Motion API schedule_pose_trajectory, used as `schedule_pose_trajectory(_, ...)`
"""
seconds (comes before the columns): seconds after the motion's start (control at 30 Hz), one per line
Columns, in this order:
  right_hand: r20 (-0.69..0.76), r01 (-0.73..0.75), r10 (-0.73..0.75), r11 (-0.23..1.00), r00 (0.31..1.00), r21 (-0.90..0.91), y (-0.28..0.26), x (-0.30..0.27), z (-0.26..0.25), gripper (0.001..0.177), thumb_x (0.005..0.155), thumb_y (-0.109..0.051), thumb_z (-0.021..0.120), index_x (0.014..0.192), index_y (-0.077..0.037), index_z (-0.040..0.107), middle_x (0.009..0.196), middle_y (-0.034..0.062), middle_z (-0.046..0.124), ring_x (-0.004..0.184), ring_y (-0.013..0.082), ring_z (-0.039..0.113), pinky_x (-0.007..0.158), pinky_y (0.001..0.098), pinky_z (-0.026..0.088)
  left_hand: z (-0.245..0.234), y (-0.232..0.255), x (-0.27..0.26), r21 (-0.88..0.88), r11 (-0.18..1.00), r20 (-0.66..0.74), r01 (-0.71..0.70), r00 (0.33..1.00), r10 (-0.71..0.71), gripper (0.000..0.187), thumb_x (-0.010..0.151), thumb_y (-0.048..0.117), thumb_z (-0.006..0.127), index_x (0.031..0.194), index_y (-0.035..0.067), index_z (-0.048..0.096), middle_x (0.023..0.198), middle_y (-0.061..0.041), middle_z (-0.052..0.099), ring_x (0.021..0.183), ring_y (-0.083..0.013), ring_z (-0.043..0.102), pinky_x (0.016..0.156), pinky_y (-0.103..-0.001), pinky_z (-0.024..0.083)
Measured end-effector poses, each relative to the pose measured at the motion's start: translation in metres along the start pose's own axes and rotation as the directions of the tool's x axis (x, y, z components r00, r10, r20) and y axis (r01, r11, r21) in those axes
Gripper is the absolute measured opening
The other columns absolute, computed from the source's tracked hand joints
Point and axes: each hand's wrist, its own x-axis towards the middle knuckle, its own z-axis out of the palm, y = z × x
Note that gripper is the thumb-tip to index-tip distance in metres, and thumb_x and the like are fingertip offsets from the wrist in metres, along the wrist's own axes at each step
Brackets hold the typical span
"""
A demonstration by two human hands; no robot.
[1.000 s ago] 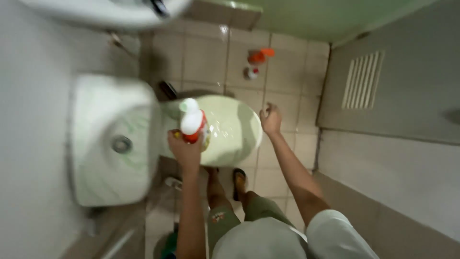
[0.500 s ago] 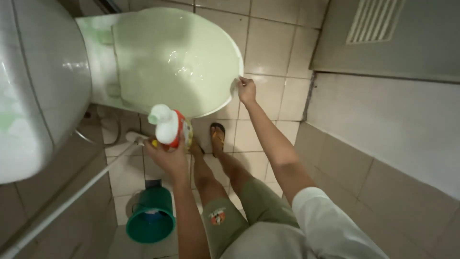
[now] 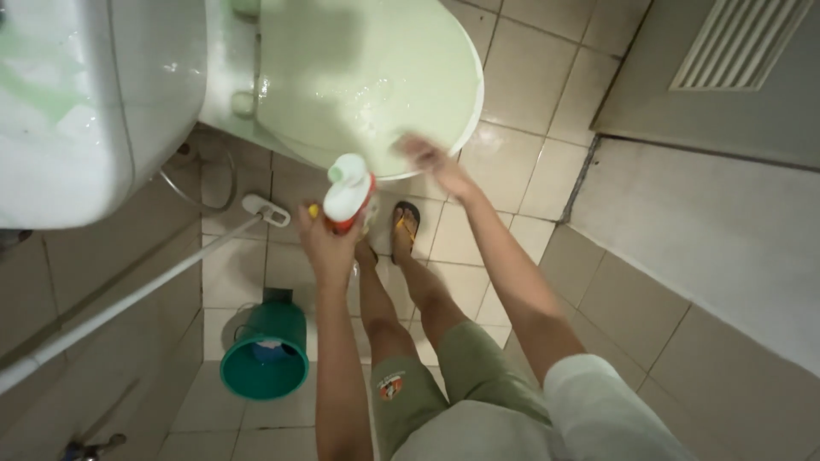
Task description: Clean the toilet bowl and exterior surfaces with a brush and cleaning solution.
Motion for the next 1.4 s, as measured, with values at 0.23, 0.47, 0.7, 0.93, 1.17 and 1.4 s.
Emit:
schedule_pose_trajectory(0.23, 0.103, 0.207, -0.207, 0.978, 0.973, 0.009, 0.019, -0.039, 0.068, 0.056, 0.083, -0.014, 0.086, 0.133, -0.003, 0.065, 0.126, 0.0182, 0.074, 0.117, 0.0277, 0.07, 0.106, 0.0441, 0.057, -0.009, 0.026, 0.046, -0.419, 0.883, 0.365, 0.212, 0.93, -0.05, 0.067, 0.08, 0.04, 0.086, 0.125, -0.005, 0.065, 0.147, -0.021, 0.051, 0.125, -0.0322, 0.066, 0.103, -0.045, 0.058)
schedule_pose_trajectory(0.47, -0.313, 0.096, -0.172, 0.965, 0.934, -0.242, -0.022, 0.008, 0.068, 0.066, 0.081, -0.031, 0.086, 0.13, 0.003, 0.058, 0.111, 0.0193, 0.076, 0.101, 0.027, 0.077, 0.089, 0.0393, 0.062, 0.029, -0.027, 0.042, -0.148, 0.982, -0.054, 0.115, 0.991, -0.124, 0.036, 0.099, 0.027, 0.078, 0.129, 0.009, 0.069, 0.137, -0.03, 0.047, 0.13, -0.0479, 0.045, 0.109, -0.053, 0.039)
schedule_pose_trajectory(0.7, -0.37, 0.04, -0.15, 0.957, 0.917, -0.288, -0.061, 0.067, 0.06, 0.061, 0.077, -0.033, 0.085, 0.12, 0.005, 0.064, 0.103, 0.0219, 0.079, 0.096, 0.0291, 0.079, 0.087, 0.041, 0.062, 0.032, -0.035, 0.026, -0.401, 0.91, 0.038, 0.106, 0.994, -0.099, 0.036, 0.09, 0.004, 0.055, 0.124, 0.008, 0.065, 0.122, -0.02, 0.055, 0.113, -0.0357, 0.056, 0.1, -0.043, 0.045)
schedule_pose_trajectory(0.93, -0.202, -0.023, -0.091, 0.865, 0.975, -0.501, -0.024, 0.043, 0.046, 0.076, 0.077, -0.031, 0.085, 0.135, 0.007, 0.055, 0.117, 0.0266, 0.071, 0.104, 0.0319, 0.074, 0.093, 0.0415, 0.057, 0.077, -0.081, 0.014, -0.681, 0.662, 0.164, 0.313, 0.946, -0.278, 0.033, 0.092, 0.0, 0.05, 0.117, 0.007, 0.07, 0.106, -0.005, 0.056, 0.09, -0.0149, 0.054, 0.081, -0.028, 0.048)
schedule_pose_trajectory(1.17, -0.321, -0.129, 0.022, 0.94, 0.947, -0.316, -0.025, 0.006, 0.002, 0.077, 0.081, -0.024, 0.081, 0.144, 0.003, 0.045, 0.121, 0.023, 0.069, 0.098, 0.0318, 0.074, 0.085, 0.044, 0.059, 0.115, -0.079, 0.006, -0.593, 0.551, 0.382, 0.587, 0.807, -0.45, 0.038, 0.09, 0.003, 0.051, 0.118, 0.009, 0.075, 0.086, -0.003, 0.06, 0.077, -0.0142, 0.058, 0.072, -0.027, 0.048)
schedule_pose_trajectory(1.4, -0.504, -0.216, 0.174, 0.976, 0.846, -0.026, 0.025, -0.014, -0.043, 0.072, 0.086, -0.02, 0.073, 0.146, 0.002, 0.041, 0.114, 0.0203, 0.073, 0.088, 0.0315, 0.078, 0.079, 0.0431, 0.067, 0.231, -0.131, 0.028, -0.57, 0.548, 0.448, 0.612, 0.791, -0.417, 0.053, 0.096, 0.012, 0.067, 0.149, 0.007, 0.058, 0.122, -0.014, 0.068, 0.094, -0.0185, 0.061, 0.077, -0.031, 0.051)
